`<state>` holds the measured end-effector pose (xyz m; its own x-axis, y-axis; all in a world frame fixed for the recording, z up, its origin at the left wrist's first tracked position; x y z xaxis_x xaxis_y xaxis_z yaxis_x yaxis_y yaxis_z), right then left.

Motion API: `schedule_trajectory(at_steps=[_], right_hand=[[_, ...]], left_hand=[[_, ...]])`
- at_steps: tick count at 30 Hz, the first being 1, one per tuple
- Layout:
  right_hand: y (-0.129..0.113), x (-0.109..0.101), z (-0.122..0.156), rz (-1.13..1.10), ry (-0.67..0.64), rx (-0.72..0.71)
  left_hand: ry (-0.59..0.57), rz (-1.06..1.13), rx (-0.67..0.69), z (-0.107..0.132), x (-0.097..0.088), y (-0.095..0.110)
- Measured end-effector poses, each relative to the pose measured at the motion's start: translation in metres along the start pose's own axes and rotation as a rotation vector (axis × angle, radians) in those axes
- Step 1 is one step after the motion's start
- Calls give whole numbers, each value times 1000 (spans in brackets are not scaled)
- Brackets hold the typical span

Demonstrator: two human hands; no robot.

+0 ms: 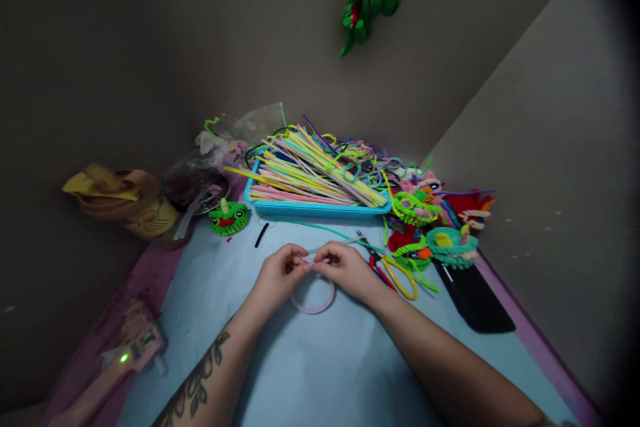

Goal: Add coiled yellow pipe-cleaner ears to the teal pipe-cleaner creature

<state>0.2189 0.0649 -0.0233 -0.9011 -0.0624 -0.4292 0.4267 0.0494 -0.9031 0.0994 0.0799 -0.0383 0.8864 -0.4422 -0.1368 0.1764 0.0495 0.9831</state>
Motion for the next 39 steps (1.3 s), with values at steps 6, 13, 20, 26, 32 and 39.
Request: schedule_trajectory(at_steps=[6,13,20,26,32,39], right_hand=[[5,1,1,-36,27,71],[0,-3,3,-20,75,28],[-16,2,6,74,23,-85],[-37,0,12,123,35,-254],[-48,-1,19,104,26,-367],[-24,-8,11,111,135,-180]], left_hand=[[47,-295,140,7,1,12],[157,-424,206,16,1,25],[141,23,43,5,-2,4],[81,487,-215,9,7,-12],[-96,798,-516,19,36,-31],[298,-14,138,15,-24,29]])
Point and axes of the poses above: each hand's wrist, its own z-axis away from the middle knuckle, its own x-axis out of the palm, y = z × x, the point moved 10 cm from there along -z, towards the middle knuckle, and after that the axes turned 3 degrees about z, right-handed, at the moved point
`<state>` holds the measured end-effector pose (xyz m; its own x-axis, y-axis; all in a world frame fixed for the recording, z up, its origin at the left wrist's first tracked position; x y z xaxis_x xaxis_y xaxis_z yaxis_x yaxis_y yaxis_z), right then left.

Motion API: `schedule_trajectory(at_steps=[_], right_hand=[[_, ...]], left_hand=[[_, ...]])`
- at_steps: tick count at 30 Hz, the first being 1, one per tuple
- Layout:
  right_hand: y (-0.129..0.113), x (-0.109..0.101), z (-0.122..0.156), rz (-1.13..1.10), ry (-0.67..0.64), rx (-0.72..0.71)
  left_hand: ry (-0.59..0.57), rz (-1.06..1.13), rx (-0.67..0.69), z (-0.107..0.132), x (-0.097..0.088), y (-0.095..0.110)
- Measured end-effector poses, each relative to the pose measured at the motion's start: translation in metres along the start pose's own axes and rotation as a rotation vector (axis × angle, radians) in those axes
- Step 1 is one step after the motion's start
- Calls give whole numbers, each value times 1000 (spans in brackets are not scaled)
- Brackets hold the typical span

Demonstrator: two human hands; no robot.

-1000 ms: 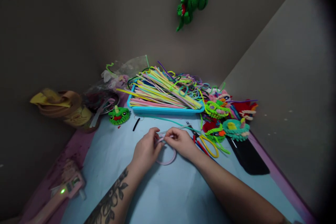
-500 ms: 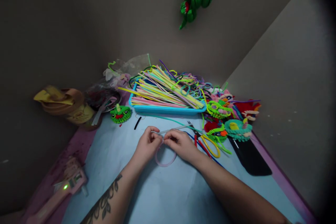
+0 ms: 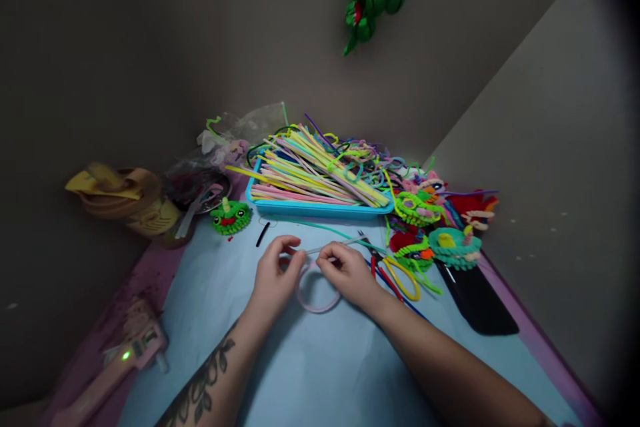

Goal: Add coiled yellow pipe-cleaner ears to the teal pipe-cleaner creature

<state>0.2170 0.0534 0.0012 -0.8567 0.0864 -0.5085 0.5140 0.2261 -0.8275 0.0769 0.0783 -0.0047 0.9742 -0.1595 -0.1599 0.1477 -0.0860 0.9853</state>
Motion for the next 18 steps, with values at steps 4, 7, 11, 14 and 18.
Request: schedule_trajectory(at_steps=[4,7,11,14,18], right_hand=[[14,1,-2,-67,16,106],[15,3,-2,-79,12,113],[14,5,-1,-69,3,112],[17,5,0,-69,8,125],[17,7,0,-59,1,133]], left_hand=[[-116,-484,437,15,19,37],[-165,-638,524,22,32,35],[-113,-753,584,27,35,34],[-96,-833,604,29,36,35],[-114,-934,592,29,40,31]])
Point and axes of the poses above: each hand's wrist, its own z-axis away from the middle knuckle, its own x-axis out of the palm, y = z × x, the point moved 10 cm from there along -z, towards the middle knuckle, and after that the axes turned 3 degrees about z, right-handed, at the moved point
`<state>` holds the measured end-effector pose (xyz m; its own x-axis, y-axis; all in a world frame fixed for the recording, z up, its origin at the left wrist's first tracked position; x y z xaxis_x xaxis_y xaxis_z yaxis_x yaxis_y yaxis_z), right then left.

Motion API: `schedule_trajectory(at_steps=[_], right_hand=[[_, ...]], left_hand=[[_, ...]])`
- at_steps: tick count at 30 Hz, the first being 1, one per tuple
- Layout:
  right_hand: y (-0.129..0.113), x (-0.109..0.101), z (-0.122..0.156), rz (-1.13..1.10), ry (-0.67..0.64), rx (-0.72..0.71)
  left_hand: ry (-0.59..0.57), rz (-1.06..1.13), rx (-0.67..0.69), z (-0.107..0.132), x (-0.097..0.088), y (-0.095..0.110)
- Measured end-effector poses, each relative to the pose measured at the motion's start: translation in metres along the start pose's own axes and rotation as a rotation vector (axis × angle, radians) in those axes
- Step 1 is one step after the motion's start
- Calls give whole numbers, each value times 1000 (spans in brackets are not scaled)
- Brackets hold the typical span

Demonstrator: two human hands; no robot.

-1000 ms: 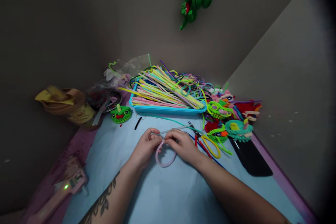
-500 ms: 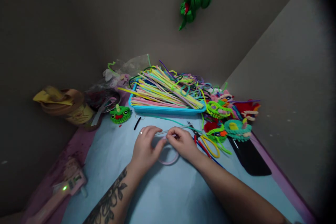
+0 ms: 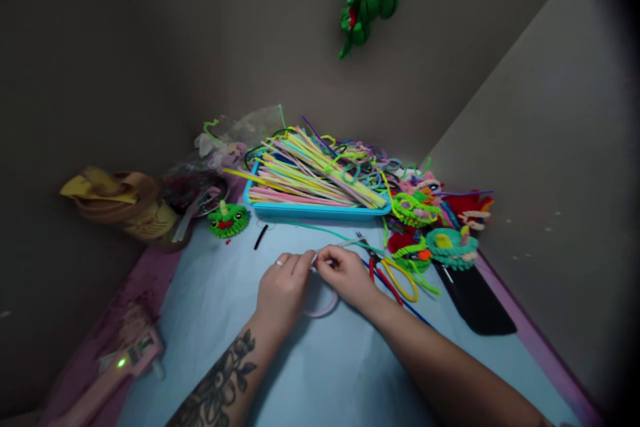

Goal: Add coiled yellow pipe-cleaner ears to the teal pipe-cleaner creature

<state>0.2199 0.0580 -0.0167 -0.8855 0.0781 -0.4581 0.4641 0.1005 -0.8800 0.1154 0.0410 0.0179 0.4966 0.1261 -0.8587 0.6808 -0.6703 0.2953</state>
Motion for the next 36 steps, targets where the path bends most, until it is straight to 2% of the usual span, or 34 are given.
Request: schedule_trajectory(at_steps=[4,8,13,19,24,30,36], right_hand=[[0,1,0,25,-2,3],[1,-1,0,5,2,11],[0,-3,-1,2,-13,12],[-11,-3,0,2,-61,-54],[-12,1,0,-66,-115,-42],[-10,9,2,-228,-190,-3],[-10,10,3,-345,-204,14]], left_hand=[[-47,1,-27,1,7,-3],[-41,119,-93,2,6,-8],[-54,512,-352,5,13,-29],[-79,1032,-662,11,38,-44],[-109,1287,-753,13,52,-43],[-169,1456,-777,13,52,-33],[-255,1777,-893,20,62,-21]])
Point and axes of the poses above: each hand's wrist, its own z-axis away from the middle knuckle, its own x-axis out of the palm, y = z × x, the point moved 10 cm from there along -z, towards the middle knuckle, and after that the axes turned 3 degrees about z, right-handed, at the moved point
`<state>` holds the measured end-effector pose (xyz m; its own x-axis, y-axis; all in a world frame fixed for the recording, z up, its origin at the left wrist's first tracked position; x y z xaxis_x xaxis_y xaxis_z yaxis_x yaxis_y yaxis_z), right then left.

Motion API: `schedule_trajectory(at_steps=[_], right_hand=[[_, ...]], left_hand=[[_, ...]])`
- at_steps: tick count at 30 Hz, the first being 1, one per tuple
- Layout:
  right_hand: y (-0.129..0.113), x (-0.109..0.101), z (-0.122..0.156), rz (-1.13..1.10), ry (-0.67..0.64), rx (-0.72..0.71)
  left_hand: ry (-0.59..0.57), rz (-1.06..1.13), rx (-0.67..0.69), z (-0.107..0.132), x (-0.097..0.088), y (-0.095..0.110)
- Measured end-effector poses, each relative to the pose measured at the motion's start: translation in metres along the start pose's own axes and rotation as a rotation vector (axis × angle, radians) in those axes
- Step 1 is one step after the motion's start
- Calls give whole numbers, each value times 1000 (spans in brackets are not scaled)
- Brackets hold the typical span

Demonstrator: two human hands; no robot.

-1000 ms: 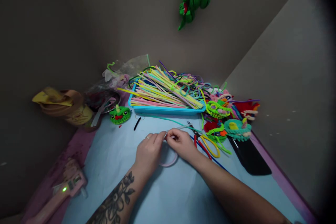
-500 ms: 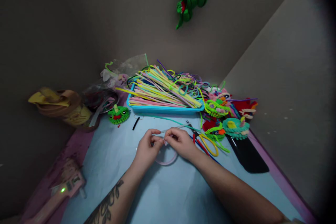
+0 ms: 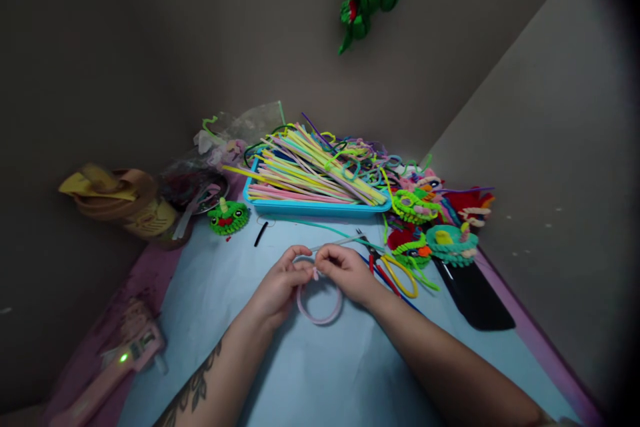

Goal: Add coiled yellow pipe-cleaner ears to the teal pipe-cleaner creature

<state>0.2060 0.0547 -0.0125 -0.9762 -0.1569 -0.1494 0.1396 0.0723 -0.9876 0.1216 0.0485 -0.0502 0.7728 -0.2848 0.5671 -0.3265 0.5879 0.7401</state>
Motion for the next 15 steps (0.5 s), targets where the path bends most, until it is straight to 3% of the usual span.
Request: schedule_trajectory(at_steps=[3,5,8,11,15], right_hand=[[1,-1,-1,-37,13,1],[5,-4,-1,-26,50,14],[14,-12,-2,8,130,50],[22,-16,-3,-9,169,83],[26,-15,-4,-4,165,107]], left_hand=[[-1,22,-14,-2,-2,-4],[23,-99,41,-3,-5,2],[87,-483,244,1,-6,26],[142,-956,521,15,7,52],[148,-1331,773,33,30,59]])
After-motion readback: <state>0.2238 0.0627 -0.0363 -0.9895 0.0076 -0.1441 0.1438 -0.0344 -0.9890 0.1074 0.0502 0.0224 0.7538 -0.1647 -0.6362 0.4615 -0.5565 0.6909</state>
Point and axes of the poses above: each hand's wrist, its own z-axis away from the middle knuckle, its own x-axis out of the palm, y = z × x, the point moved 10 cm from there along -z, towards the middle knuckle, and after that the axes turned 3 degrees about z, right-handed, at the moved point
